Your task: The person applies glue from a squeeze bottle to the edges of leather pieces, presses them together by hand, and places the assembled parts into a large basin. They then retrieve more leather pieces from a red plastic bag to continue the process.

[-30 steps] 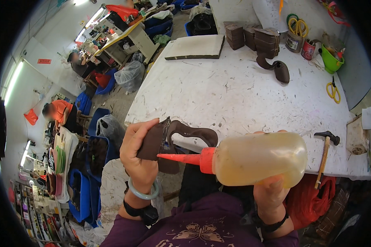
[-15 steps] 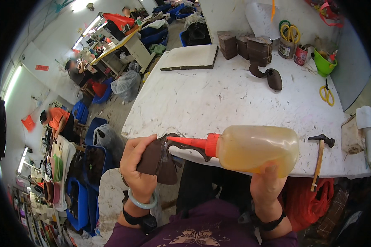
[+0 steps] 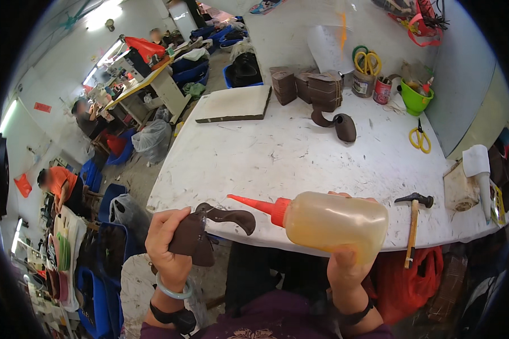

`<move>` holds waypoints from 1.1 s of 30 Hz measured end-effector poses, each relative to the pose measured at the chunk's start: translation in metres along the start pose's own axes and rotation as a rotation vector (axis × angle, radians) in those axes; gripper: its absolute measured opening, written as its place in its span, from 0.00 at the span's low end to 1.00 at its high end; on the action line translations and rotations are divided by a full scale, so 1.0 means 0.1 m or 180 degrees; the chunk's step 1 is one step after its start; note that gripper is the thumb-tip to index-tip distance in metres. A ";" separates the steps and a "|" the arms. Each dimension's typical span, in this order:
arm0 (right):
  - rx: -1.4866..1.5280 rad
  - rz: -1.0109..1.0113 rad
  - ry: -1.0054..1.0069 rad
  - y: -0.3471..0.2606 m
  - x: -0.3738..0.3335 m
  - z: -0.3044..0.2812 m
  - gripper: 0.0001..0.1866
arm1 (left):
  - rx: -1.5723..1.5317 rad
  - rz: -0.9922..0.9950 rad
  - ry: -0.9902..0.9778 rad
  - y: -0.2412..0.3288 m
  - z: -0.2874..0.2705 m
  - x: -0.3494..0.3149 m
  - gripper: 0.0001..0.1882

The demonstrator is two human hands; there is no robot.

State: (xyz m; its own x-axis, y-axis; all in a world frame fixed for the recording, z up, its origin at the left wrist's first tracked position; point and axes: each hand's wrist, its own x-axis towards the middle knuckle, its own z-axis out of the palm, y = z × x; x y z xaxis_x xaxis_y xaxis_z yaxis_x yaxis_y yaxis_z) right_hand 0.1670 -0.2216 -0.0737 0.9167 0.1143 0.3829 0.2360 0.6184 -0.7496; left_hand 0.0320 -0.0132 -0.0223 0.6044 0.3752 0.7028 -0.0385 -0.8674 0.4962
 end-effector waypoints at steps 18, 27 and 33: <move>-0.0542 -0.0229 -0.0468 -0.09 -0.08 0.12 0.46 | 0.0204 0.0322 -0.0051 0.08 -0.09 0.06 0.17; -0.0445 -0.0376 -0.0935 -0.10 -0.09 0.06 0.50 | 0.0281 0.0474 -0.0146 0.13 -0.08 0.06 0.18; -0.0717 -0.0958 -0.1171 -0.07 -0.06 0.11 0.50 | 0.0410 0.0691 -0.0227 0.14 -0.04 0.07 0.18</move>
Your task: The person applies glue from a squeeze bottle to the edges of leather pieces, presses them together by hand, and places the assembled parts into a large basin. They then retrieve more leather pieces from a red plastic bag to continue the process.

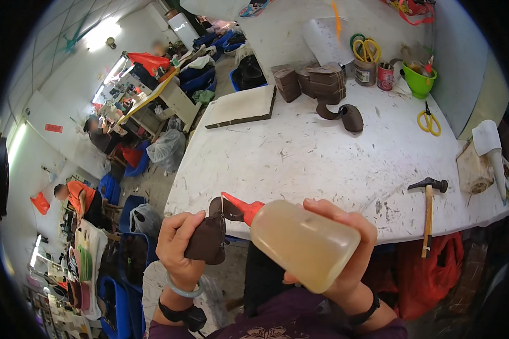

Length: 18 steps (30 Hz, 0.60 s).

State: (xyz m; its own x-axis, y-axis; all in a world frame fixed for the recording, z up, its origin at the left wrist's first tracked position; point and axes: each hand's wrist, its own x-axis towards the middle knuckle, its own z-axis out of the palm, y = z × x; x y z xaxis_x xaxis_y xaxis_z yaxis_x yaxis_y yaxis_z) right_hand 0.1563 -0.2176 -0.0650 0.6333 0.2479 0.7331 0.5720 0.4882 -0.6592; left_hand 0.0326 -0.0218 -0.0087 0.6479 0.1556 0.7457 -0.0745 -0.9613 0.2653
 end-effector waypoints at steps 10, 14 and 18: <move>-0.0688 -0.0832 -0.0257 0.16 -0.11 -0.01 0.50 | -0.0810 -0.1195 -0.0650 0.04 -0.03 0.22 0.09; -0.0153 -0.0670 0.0283 0.11 -0.05 0.05 0.44 | -0.1608 -0.2361 -0.1331 0.00 -0.09 0.34 0.11; 0.1183 0.0989 0.1183 0.18 -0.11 0.02 0.41 | -0.1663 -0.2430 -0.1609 -0.05 -0.16 0.46 0.15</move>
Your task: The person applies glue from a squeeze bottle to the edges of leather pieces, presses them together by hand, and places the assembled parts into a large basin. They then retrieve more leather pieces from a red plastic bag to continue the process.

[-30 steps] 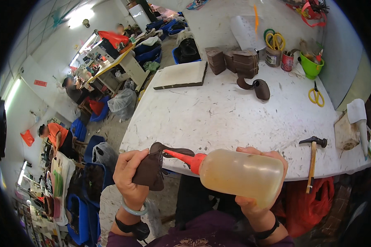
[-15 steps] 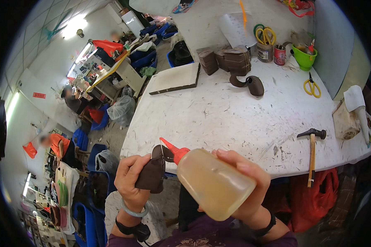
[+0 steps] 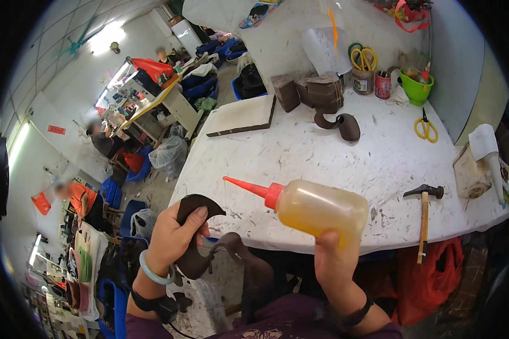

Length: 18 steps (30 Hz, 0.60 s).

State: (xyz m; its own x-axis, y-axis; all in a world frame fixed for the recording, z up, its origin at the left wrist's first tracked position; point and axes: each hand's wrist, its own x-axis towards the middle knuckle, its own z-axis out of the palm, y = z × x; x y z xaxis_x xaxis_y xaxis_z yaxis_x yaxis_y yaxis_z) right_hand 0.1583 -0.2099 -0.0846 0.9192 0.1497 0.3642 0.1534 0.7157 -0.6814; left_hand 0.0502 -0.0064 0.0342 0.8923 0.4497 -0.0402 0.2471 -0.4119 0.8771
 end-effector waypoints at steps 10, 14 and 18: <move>0.1426 0.2620 0.0538 0.26 0.09 -0.04 0.31 | 0.0719 -0.0491 -0.0820 0.19 -0.31 0.21 0.15; 0.1453 0.2958 0.0480 0.38 0.10 -0.11 0.32 | 0.1256 -0.0769 -0.1040 0.40 -0.48 0.25 0.16; 0.1643 0.3362 0.0429 0.47 0.13 -0.19 0.34 | 0.1564 -0.0751 -0.0979 0.42 -0.63 0.29 0.16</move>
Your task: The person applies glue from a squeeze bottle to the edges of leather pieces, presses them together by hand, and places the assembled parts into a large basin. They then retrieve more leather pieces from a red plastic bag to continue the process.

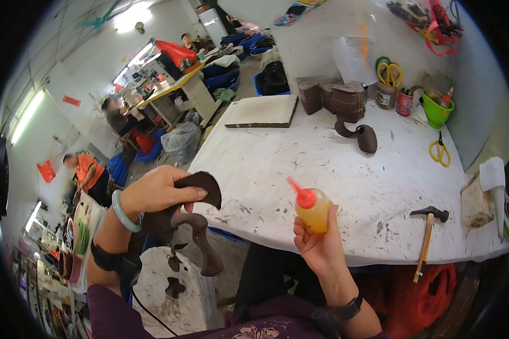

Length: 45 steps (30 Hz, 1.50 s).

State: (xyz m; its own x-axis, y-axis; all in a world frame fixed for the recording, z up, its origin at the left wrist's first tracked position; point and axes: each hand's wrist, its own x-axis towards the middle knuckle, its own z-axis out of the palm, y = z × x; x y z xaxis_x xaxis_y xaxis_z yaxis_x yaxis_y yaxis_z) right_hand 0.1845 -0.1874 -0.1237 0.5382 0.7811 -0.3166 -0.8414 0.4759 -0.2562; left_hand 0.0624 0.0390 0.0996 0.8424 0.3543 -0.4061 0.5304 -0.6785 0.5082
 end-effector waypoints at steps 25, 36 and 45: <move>0.0852 0.0055 -0.0441 -0.17 0.33 -0.40 0.26 | -0.1686 -0.0562 0.0910 -2.02 0.00 -0.73 0.09; 0.0301 0.0272 -0.0555 -0.16 0.58 -0.77 0.26 | -0.2595 -0.1270 0.2844 -3.02 0.17 -1.68 0.09; 0.0191 0.0547 -0.1122 -0.16 0.63 -0.72 0.23 | -0.2107 -0.2065 0.3671 -4.14 0.65 -2.32 0.13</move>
State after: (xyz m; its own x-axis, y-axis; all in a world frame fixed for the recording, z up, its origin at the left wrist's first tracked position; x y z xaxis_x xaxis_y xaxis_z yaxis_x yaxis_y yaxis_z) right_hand 0.2350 -0.1749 -0.2049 0.3482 0.9373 -0.0145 -0.9247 0.3409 -0.1697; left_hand -0.3590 0.1960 -0.0655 -0.1127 0.9928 -0.0397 0.5143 0.0925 0.8526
